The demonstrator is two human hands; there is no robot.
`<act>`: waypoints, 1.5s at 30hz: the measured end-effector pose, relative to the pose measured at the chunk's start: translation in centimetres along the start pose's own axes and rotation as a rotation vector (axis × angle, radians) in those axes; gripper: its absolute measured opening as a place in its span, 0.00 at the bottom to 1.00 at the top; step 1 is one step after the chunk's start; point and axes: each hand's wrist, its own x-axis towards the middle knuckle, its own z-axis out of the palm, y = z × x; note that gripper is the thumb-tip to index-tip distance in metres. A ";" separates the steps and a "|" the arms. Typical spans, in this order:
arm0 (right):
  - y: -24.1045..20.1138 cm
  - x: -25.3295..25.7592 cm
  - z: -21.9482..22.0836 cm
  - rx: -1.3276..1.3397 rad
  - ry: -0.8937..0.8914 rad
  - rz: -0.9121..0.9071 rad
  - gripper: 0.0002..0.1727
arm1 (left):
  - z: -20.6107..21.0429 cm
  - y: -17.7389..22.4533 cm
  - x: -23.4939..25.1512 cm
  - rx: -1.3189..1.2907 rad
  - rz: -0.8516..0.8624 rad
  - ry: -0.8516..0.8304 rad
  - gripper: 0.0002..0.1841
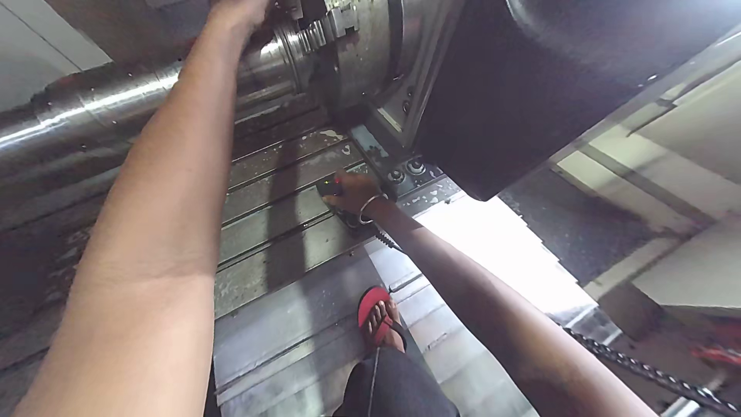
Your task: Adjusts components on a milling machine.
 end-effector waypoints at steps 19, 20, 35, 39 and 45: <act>-0.1 -0.5 -0.4 0.018 -0.005 -0.011 0.39 | -0.2 1.3 -1.6 0.082 0.019 -0.061 0.21; 0.0 -0.4 -0.3 0.024 -0.006 -0.015 0.39 | -0.2 1.2 -1.5 0.098 0.034 -0.035 0.22; 0.5 0.2 0.2 0.123 -0.024 -0.016 0.40 | -0.4 1.4 -1.1 0.156 0.053 0.063 0.25; 0.4 0.1 -0.1 0.115 -0.025 -0.021 0.39 | -0.5 1.1 -1.1 0.149 0.072 0.028 0.25; 0.3 0.0 -0.2 0.115 -0.021 -0.015 0.39 | -0.8 0.4 -0.5 0.086 0.084 0.042 0.24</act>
